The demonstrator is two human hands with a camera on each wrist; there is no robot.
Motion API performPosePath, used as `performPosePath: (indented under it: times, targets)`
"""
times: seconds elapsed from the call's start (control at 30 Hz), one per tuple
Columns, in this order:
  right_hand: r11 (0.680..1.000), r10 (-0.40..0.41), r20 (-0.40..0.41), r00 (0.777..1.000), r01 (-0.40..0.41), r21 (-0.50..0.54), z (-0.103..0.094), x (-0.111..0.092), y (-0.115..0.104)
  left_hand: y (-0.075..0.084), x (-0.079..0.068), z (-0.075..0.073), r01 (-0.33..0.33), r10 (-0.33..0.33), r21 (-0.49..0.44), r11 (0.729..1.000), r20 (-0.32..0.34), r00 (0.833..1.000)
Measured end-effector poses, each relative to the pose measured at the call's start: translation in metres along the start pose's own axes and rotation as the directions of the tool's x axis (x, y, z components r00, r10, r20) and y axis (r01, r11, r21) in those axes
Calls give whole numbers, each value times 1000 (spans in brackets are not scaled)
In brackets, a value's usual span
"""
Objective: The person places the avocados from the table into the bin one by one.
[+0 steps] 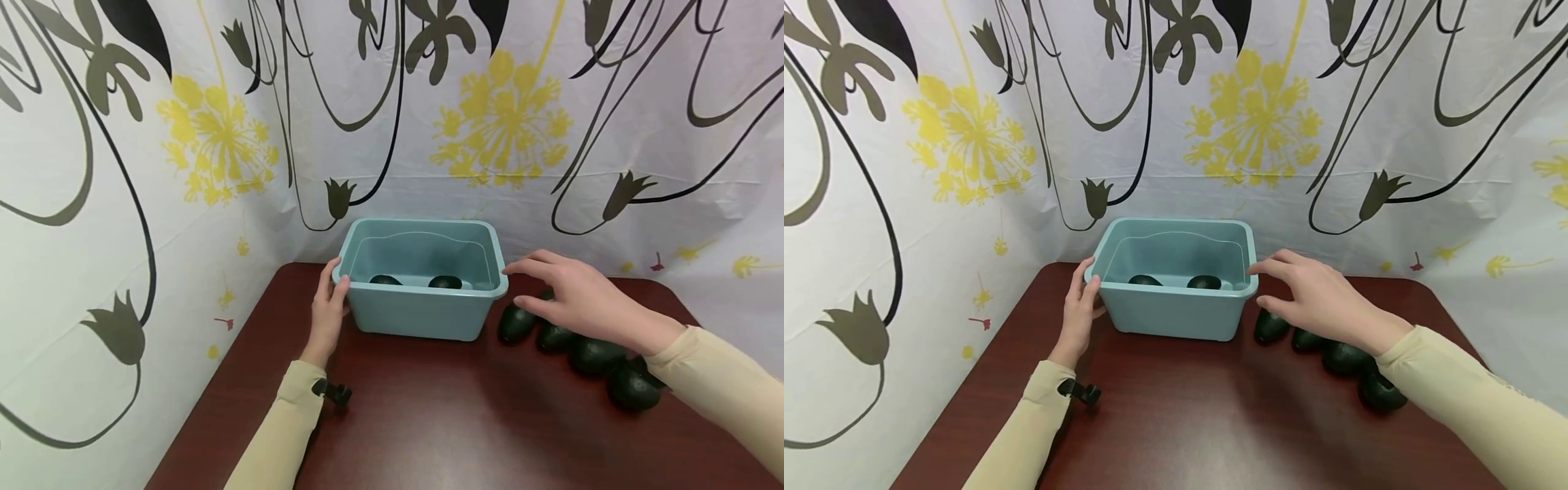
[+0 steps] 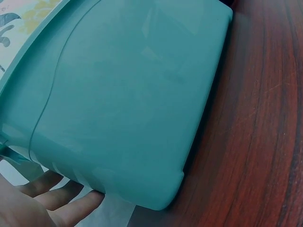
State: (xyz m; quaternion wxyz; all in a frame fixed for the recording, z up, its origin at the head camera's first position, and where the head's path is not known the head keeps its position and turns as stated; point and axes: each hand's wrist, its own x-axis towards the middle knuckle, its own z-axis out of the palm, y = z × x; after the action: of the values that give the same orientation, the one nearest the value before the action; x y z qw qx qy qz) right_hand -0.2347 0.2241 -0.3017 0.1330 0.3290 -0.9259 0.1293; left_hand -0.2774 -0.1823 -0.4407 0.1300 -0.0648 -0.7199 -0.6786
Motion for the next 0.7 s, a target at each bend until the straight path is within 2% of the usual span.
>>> performPosePath:
  times: [0.5,0.7]
  targets:
    - [991,134,-67,989,-133,26,-4,-40,13,-1,1,0,-7,7,-8,1000,-1,1000]
    - [986,165,-82,983,-164,21,-6,-54,20,-2,0,-1,-9,9,-4,1000,-4,1000]
